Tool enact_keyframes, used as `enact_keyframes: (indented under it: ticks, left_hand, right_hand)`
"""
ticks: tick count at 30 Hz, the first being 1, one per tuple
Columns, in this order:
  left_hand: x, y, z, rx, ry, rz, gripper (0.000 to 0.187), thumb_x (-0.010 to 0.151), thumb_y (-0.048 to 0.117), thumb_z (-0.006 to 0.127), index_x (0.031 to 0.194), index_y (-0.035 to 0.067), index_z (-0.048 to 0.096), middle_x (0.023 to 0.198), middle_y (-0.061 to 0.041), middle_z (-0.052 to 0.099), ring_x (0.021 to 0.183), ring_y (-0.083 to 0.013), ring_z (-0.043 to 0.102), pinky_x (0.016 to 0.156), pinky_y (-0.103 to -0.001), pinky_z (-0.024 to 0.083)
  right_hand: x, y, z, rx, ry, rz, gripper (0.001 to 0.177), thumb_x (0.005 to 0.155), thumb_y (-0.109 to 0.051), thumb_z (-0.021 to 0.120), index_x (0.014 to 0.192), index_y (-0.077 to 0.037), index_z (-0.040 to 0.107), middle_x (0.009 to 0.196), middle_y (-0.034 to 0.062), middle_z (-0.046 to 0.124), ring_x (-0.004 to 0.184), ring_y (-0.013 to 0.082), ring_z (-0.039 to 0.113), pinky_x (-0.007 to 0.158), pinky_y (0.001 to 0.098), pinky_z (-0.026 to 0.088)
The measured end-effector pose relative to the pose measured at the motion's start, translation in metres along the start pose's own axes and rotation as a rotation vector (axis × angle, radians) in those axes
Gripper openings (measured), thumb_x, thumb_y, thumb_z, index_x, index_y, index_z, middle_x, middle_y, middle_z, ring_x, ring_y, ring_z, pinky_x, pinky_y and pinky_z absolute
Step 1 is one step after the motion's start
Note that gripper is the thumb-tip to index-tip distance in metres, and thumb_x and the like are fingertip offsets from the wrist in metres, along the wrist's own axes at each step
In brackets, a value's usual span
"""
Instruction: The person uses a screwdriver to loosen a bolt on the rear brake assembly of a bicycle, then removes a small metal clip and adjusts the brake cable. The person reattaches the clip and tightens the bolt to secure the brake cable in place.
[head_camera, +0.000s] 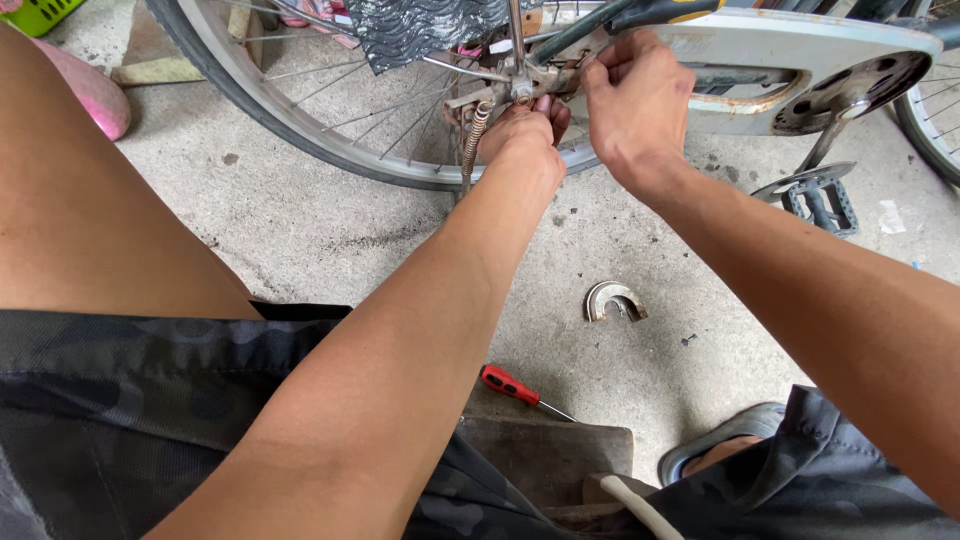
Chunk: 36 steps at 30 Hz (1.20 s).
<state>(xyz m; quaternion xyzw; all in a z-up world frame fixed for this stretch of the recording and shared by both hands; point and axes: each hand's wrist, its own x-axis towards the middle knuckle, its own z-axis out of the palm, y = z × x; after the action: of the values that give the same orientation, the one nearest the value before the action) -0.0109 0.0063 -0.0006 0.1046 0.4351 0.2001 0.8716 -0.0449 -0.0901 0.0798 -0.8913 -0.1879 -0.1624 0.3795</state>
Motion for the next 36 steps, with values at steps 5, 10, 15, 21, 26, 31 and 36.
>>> enact_keyframes:
  ticks: [5, 10, 15, 21, 26, 31, 36]
  left_hand:
    - [0.002, -0.002, 0.001, 0.01, -0.009, 0.017, 0.013, 0.099, 0.0, 0.055, 0.087, -0.004, 0.058, 0.071, -0.014, 0.066, 0.049, -0.0197, 0.062, 0.045, -0.031, 0.057]
    - [0.007, -0.004, 0.001, 0.027, -0.025, 0.03, 0.012, 0.099, 0.0, 0.055, 0.09, -0.005, 0.061, 0.072, -0.013, 0.067, 0.05, -0.0187, 0.062, 0.046, -0.03, 0.057]
    - [0.01, -0.005, 0.001, 0.023, -0.019, 0.011, 0.013, 0.101, 0.004, 0.054, 0.091, -0.004, 0.06, 0.073, -0.014, 0.067, 0.051, -0.0191, 0.063, 0.047, -0.031, 0.058]
    - [0.008, -0.004, 0.0, 0.015, -0.029, 0.026, 0.011, 0.101, 0.003, 0.054, 0.093, -0.003, 0.059, 0.074, -0.013, 0.067, 0.053, -0.0185, 0.062, 0.048, -0.031, 0.058]
    - [0.007, -0.002, -0.001, 0.033, -0.032, 0.011, 0.008, 0.099, 0.001, 0.058, 0.094, -0.004, 0.062, 0.075, -0.012, 0.068, 0.053, -0.0182, 0.063, 0.048, -0.03, 0.058]
    - [0.009, -0.002, -0.001, -0.019, -0.014, -0.02, 0.005, 0.099, 0.0, 0.058, 0.097, -0.002, 0.061, 0.077, -0.013, 0.069, 0.055, -0.0193, 0.065, 0.048, -0.03, 0.058]
    - [0.015, -0.002, 0.0, -0.053, 0.017, -0.024, 0.005, 0.097, -0.006, 0.059, 0.101, -0.004, 0.059, 0.08, -0.018, 0.068, 0.056, -0.0232, 0.064, 0.048, -0.033, 0.059]
  right_hand:
    - [0.0, 0.001, 0.002, 0.017, 0.012, -0.001, 0.017, 0.093, -0.017, 0.07, 0.096, 0.0, 0.07, 0.086, 0.0121, 0.076, 0.08, 0.0209, 0.074, 0.079, 0.0355, 0.057]
    - [-0.001, -0.002, 0.002, 0.022, 0.012, 0.024, 0.019, 0.094, -0.019, 0.071, 0.096, 0.0, 0.07, 0.086, 0.0125, 0.076, 0.08, 0.0222, 0.074, 0.078, 0.0361, 0.057]
    - [0.002, -0.005, 0.003, 0.002, 0.022, 0.034, 0.021, 0.093, -0.021, 0.072, 0.095, 0.0, 0.07, 0.086, 0.0137, 0.076, 0.08, 0.0242, 0.074, 0.078, 0.0369, 0.056]
    - [0.004, -0.005, 0.004, 0.039, 0.029, 0.031, 0.021, 0.093, -0.019, 0.071, 0.095, 0.001, 0.069, 0.085, 0.0146, 0.076, 0.079, 0.0251, 0.075, 0.077, 0.0367, 0.057]
    - [0.004, -0.006, 0.003, 0.061, 0.01, 0.089, 0.019, 0.092, -0.018, 0.069, 0.096, 0.0, 0.069, 0.086, 0.0136, 0.076, 0.079, 0.0228, 0.075, 0.078, 0.0356, 0.058]
    - [0.004, -0.01, -0.004, 0.137, -0.006, 0.1, 0.015, 0.092, -0.013, 0.068, 0.095, 0.002, 0.067, 0.085, 0.0126, 0.077, 0.073, 0.0193, 0.074, 0.067, 0.0345, 0.061]
    - [0.006, -0.014, -0.009, 0.242, -0.064, 0.173, 0.016, 0.093, -0.013, 0.068, 0.095, 0.003, 0.065, 0.084, 0.0112, 0.076, 0.064, 0.0149, 0.073, 0.049, 0.0288, 0.064]
